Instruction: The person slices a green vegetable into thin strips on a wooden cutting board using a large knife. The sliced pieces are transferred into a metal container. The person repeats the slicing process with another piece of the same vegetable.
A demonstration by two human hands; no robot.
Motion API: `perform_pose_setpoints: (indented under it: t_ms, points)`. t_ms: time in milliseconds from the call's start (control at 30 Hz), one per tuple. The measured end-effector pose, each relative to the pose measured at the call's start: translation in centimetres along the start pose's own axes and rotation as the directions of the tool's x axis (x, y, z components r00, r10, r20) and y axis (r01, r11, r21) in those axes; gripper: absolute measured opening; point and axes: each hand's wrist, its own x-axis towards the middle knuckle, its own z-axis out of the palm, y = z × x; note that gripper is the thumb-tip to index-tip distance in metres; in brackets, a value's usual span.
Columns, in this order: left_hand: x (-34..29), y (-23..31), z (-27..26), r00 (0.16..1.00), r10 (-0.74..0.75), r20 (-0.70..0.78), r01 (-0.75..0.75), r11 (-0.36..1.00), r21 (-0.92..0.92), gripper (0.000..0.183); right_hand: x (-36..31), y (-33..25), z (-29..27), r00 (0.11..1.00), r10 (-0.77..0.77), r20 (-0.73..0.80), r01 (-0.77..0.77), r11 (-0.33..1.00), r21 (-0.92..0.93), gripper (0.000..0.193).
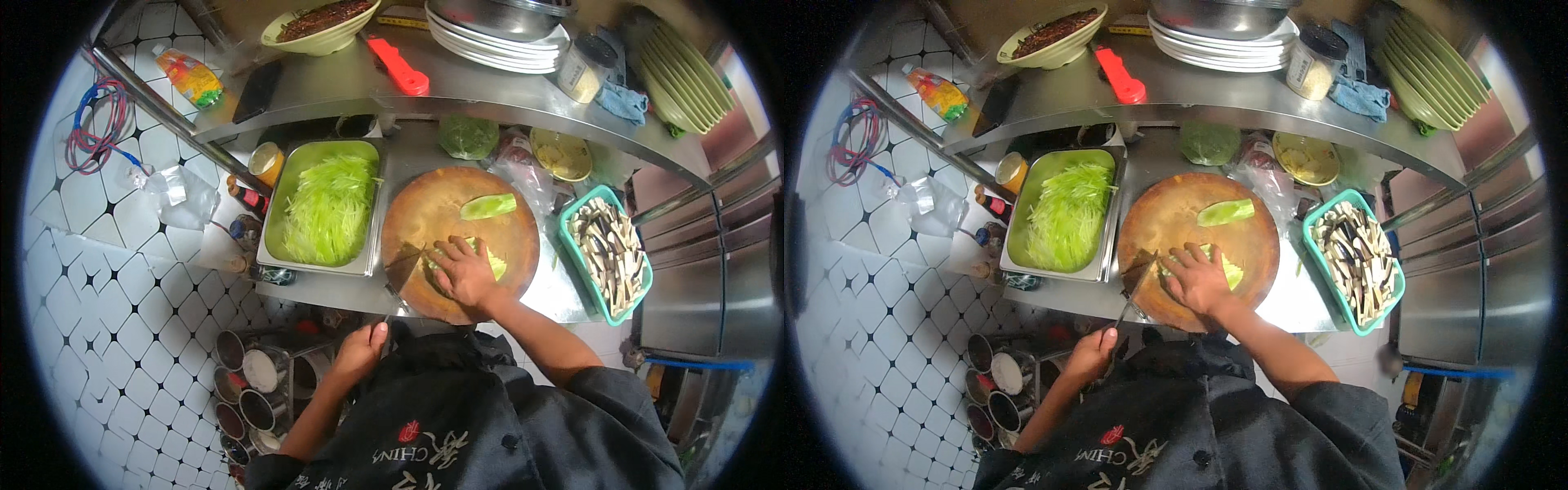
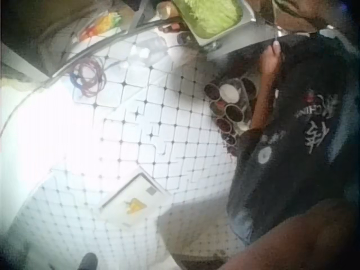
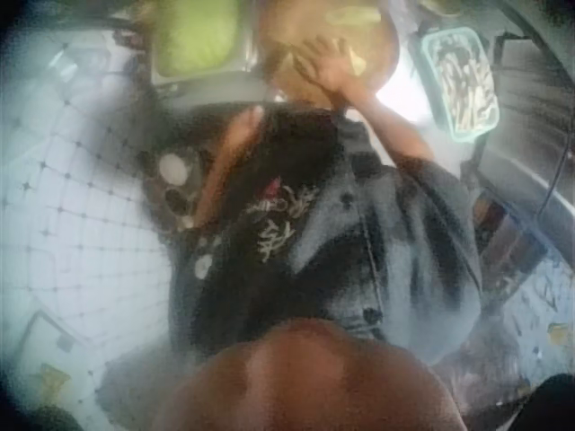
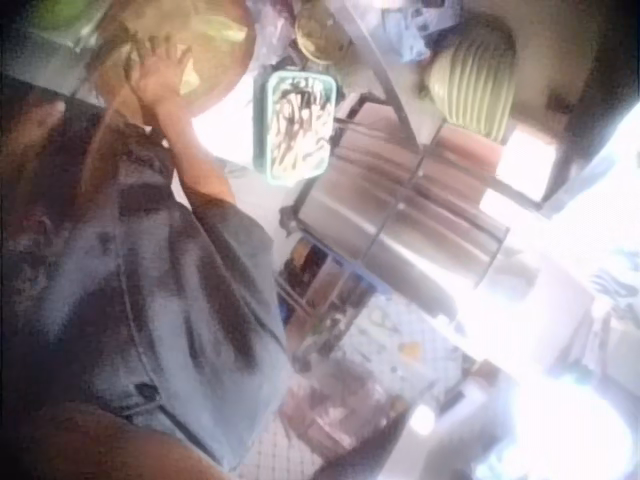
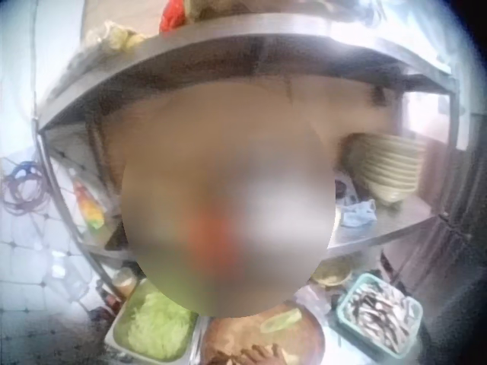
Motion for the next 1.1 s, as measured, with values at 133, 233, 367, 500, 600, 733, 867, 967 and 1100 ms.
perform_pose_setpoints:
  t_ms: [133, 233, 367, 500, 600, 733, 867, 967, 1100]
  points:
    - [-0.4, 1.1, -0.2, 0.999, 0.038, -0.017, -0.039, 0.999, -0.037, 0.053, -0.1, 0.5, 0.0, 0.996, -0.023, 0.089, 0.026, 0.999, -0.027, 0.049]
    - [-0.6, 1.6, -0.1, 0.999, -0.045, 0.010, 0.046, 0.998, -0.044, 0.052, 0.2, 0.3, 0.4, 0.996, -0.046, 0.074, 0.049, 0.998, -0.040, 0.050]
    - [-0.7, 1.5, -0.2, 1.000, -0.028, -0.007, 0.028, 0.997, -0.067, 0.054, 0.3, 0.2, 0.2, 0.983, -0.120, 0.140, 0.132, 0.988, -0.077, 0.050]
    - [-0.8, 2.2, -0.9, 0.998, -0.049, 0.035, 0.050, 0.998, -0.035, 0.053, 0.3, 0.4, -0.4, 0.973, -0.144, 0.183, 0.162, 0.983, -0.091, 0.049]
    - [-0.9, 1.7, -0.3, 1.000, 0.013, 0.001, -0.013, 0.996, -0.092, 0.050, 0.3, 0.4, -0.1, 0.972, -0.158, 0.175, 0.174, 0.982, -0.078, 0.048]
    - [-1.8, 0.9, -0.3, 0.990, 0.139, 0.015, -0.131, 0.963, -0.234, 0.044, 0.3, 0.6, 0.2, 0.974, -0.155, 0.163, 0.169, 0.983, -0.074, 0.048]
    - [-2.6, 0.1, -0.5, 0.994, 0.099, -0.055, -0.102, 0.993, -0.061, 0.042, 0.1, 0.5, -0.1, 0.976, -0.174, 0.135, 0.187, 0.978, -0.089, 0.048]
    - [-2.7, 3.4, -1.1, 0.996, 0.045, -0.077, -0.035, 0.993, 0.116, 0.037, 0.1, 1.0, 0.7, 0.977, -0.192, 0.087, 0.199, 0.977, -0.072, 0.049]
    - [-2.5, 4.3, -0.7, 0.974, 0.142, -0.177, -0.119, 0.984, 0.134, 0.031, 0.4, 0.9, -0.5, 0.984, -0.160, -0.076, 0.169, 0.975, 0.142, 0.044]
